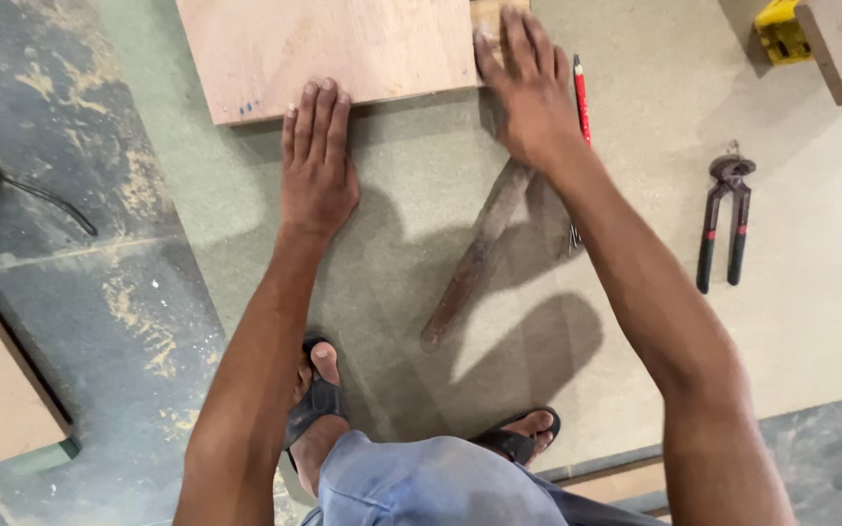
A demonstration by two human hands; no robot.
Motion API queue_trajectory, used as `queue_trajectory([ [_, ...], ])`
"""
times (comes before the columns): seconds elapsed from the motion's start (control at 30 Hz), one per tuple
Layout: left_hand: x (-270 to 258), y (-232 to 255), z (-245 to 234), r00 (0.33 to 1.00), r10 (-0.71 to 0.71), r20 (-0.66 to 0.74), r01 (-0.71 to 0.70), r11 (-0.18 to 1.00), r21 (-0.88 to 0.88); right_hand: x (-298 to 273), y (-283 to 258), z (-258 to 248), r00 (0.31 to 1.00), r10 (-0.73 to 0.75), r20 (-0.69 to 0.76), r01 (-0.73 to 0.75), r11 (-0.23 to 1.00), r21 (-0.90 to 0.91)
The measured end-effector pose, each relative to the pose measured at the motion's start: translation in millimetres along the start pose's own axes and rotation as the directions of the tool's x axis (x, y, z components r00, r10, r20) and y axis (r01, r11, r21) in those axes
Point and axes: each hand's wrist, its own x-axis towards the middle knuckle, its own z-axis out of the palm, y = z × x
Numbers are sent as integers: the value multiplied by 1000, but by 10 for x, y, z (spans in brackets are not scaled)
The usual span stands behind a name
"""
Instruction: The person hammers nails into a rectangular wooden board using a hammer. They position the board, drive in several nails, then flip the board over and mark a line with a pencil.
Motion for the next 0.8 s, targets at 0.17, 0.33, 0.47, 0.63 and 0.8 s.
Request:
queue_trajectory([
  [0.17,8,-7,-15,1000,-10,20,10,999,-32,-504,-91,-16,995,-17,-99,9,997,-76],
  [0.33,18,16,-61,1000,-1,-2,1,999,-43,27,-69,-207,990,132,-54,-124,983,132],
  [0.47,-12,11,-36,1000,-10,14,10,999,-48,-33,-104,17,994,89,-70,-90,996,-9],
  [0.63,15,20,-38,1000,-3,-17,3,999,-36,-196,102,188,936,14,-352,15,997,80],
  [0.8,20,28,-89,1000,-5,-14,4,997,-80,38,45,169,945,18,-326,-15,1000,10],
])
